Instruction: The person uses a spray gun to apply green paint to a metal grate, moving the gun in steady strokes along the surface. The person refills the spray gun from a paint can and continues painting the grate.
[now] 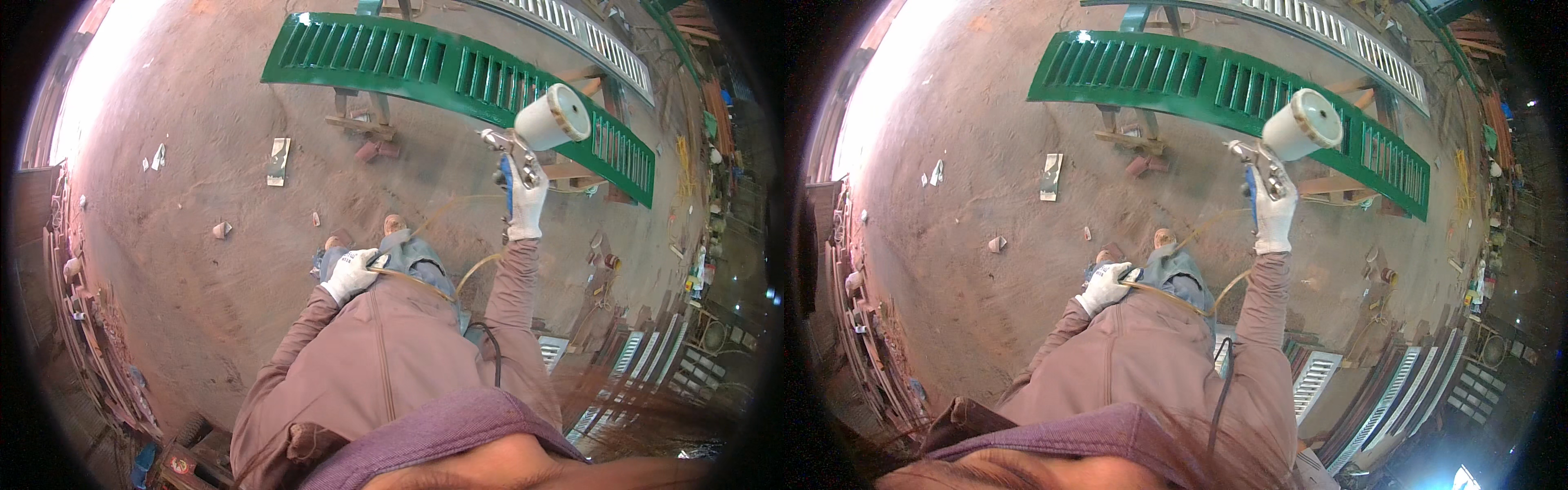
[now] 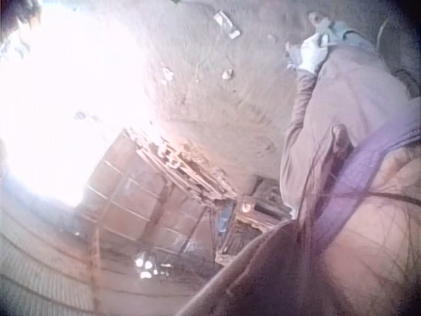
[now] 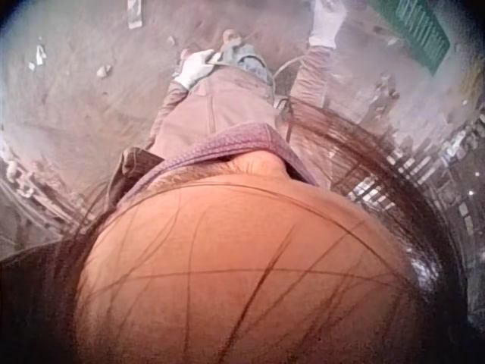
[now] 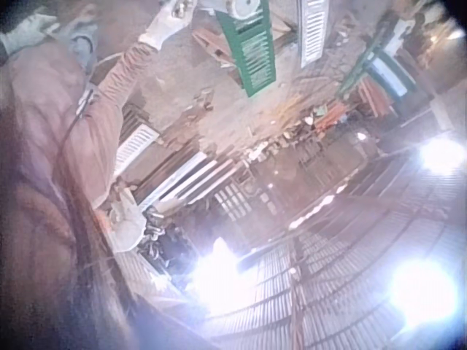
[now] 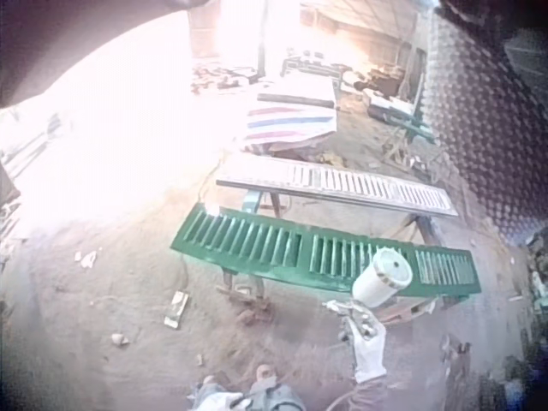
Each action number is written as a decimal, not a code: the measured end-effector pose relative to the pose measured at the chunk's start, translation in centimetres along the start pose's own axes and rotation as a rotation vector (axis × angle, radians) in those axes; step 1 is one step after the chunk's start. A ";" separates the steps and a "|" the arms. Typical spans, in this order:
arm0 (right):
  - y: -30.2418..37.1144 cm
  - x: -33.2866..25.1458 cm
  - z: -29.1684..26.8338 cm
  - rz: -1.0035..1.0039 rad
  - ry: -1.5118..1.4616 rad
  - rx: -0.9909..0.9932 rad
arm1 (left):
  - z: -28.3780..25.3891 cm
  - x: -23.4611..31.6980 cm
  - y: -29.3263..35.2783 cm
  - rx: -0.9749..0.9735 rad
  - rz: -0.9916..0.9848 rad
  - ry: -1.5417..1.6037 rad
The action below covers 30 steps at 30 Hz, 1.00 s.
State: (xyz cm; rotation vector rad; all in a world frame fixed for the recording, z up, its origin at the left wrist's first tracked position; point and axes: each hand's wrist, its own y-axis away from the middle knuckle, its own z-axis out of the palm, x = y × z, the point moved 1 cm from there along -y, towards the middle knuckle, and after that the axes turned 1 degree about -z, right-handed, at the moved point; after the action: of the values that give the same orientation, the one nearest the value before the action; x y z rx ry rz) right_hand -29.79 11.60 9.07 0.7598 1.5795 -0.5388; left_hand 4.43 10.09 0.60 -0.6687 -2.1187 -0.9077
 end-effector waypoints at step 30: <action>2.1 0.8 -10.2 -0.211 0.553 0.497 | -3.2 -1.1 -1.4 -0.018 0.009 -0.119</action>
State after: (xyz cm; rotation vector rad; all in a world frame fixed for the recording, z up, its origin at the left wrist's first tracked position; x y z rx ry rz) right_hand -35.20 20.51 10.03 1.1953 2.0811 -0.9560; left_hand 5.46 6.62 0.72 -0.7579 -2.2123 -0.9026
